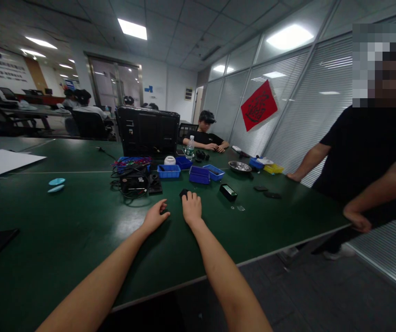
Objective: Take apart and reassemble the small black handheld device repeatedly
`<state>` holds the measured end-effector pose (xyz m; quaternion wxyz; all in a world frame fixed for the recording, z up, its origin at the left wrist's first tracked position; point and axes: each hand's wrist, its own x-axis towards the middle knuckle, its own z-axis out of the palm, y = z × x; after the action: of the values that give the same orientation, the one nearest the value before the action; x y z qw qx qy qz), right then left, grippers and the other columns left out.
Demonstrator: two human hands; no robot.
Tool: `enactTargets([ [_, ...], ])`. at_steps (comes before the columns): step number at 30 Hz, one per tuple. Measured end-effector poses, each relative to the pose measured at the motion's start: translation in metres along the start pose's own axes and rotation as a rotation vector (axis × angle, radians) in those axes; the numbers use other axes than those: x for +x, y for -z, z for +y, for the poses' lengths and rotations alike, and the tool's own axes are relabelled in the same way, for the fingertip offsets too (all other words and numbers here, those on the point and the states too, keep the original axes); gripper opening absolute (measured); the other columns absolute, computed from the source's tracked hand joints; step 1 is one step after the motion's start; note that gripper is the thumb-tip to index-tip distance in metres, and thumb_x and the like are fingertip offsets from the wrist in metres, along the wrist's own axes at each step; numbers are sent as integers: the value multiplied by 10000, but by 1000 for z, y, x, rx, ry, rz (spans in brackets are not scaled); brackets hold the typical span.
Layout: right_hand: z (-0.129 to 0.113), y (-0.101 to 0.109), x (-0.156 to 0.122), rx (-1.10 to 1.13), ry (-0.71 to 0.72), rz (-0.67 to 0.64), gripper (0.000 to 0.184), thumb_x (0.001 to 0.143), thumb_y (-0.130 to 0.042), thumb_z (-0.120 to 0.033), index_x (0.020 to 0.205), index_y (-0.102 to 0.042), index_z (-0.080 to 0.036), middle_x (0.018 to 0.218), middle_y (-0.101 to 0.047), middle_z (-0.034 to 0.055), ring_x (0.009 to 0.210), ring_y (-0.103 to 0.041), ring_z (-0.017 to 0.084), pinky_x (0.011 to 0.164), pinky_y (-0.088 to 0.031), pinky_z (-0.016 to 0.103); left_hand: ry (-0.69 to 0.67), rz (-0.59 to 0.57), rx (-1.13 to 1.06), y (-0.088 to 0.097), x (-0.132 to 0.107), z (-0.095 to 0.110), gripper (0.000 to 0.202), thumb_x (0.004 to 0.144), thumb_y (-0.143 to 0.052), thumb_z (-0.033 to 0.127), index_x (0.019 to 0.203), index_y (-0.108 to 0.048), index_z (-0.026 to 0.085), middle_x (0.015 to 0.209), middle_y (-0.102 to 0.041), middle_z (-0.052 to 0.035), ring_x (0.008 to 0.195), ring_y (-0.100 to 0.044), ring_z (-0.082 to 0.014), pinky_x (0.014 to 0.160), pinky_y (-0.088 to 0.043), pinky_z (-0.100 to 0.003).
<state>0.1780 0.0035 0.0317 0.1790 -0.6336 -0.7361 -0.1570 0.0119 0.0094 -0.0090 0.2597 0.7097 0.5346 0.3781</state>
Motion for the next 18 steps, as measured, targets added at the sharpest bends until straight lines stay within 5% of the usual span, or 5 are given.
enactTargets([
  [9,-20,5,-4,99,75,13,276,801,-483,-346,983,-594,-170,1065,-506,145,1002,-383,277,831,-297,405,31,-10,-25,1,-1,3,592,668,-617,210,1230,-434,186,1068,-588,-51,921,-558,-149,854,-429,-274],
  [14,5,-5,3,369,-282,168,301,831,-392,-322,998,-594,-175,1019,-549,98,960,-458,222,847,-338,330,42,-4,-32,1,-1,3,576,671,-614,215,1221,-444,197,1057,-594,-43,920,-560,-147,847,-428,-274],
  [18,32,-22,9,618,-541,91,333,810,-365,-329,940,-612,-148,950,-599,91,859,-542,189,771,-404,272,26,5,-26,1,-1,2,565,681,-602,225,1223,-445,194,1058,-594,-46,913,-561,-144,832,-430,-263],
])
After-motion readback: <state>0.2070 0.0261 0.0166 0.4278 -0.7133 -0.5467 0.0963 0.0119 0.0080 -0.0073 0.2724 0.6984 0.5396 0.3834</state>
